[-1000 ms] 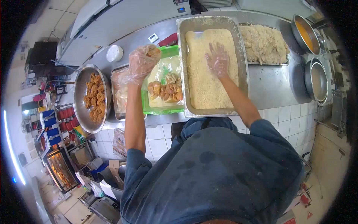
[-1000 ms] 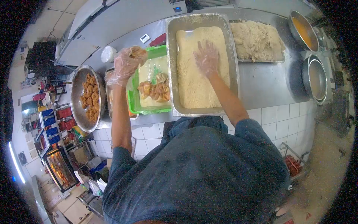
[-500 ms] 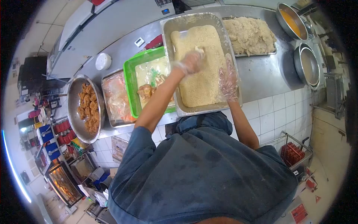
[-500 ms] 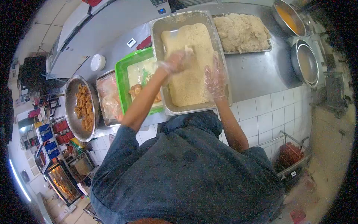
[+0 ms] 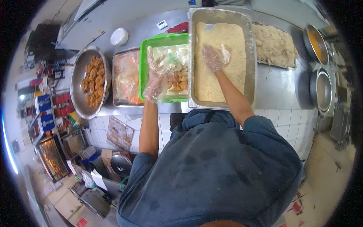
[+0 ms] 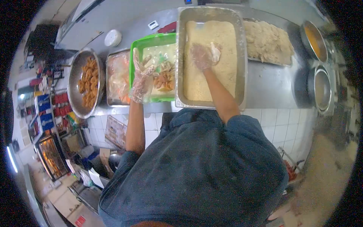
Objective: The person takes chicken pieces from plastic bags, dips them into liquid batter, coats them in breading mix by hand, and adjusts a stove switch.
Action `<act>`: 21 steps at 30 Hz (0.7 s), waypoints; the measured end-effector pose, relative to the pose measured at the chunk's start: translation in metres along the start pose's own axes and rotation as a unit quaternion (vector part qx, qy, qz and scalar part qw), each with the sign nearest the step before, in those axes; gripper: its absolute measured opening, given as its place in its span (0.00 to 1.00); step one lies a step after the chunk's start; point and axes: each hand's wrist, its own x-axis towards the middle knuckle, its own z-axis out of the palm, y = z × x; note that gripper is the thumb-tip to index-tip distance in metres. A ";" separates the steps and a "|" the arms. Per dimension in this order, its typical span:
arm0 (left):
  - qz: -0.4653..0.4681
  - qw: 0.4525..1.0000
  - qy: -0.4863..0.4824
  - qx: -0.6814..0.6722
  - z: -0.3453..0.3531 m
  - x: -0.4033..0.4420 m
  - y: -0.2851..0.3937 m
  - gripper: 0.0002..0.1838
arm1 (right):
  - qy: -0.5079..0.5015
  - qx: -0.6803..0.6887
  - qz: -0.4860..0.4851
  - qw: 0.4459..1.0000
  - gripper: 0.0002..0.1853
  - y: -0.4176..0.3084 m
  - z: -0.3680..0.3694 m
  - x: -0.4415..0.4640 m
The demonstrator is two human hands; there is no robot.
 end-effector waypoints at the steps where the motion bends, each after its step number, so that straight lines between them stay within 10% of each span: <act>1: -0.016 0.999 0.013 -0.049 -0.008 -0.008 0.001 0.54 | -0.049 0.068 0.032 0.996 0.24 -0.005 0.004 -0.002; 3: -0.083 0.985 0.057 -0.143 -0.033 -0.021 -0.018 0.45 | -0.153 0.190 0.106 0.964 0.24 -0.005 0.001 -0.017; 5: -0.149 0.956 0.089 -0.236 -0.056 -0.024 -0.043 0.37 | -0.185 0.089 -0.038 0.978 0.26 0.015 0.011 -0.039; 7: -0.023 0.996 0.044 -0.076 -0.064 -0.025 -0.068 0.30 | -0.271 0.135 -0.052 0.952 0.26 0.023 0.011 -0.062; 12: 0.056 0.975 0.129 0.174 -0.071 -0.026 -0.099 0.65 | -0.537 0.259 0.331 0.731 0.26 -0.097 -0.115 -0.080; 18: 0.133 0.917 0.205 0.315 -0.042 -0.030 -0.076 0.64 | -0.411 0.531 0.310 0.673 0.28 -0.067 -0.095 -0.112; 21: 0.140 0.911 0.196 0.334 -0.048 -0.036 -0.080 0.60 | -0.278 0.598 0.473 0.584 0.25 -0.089 -0.133 -0.107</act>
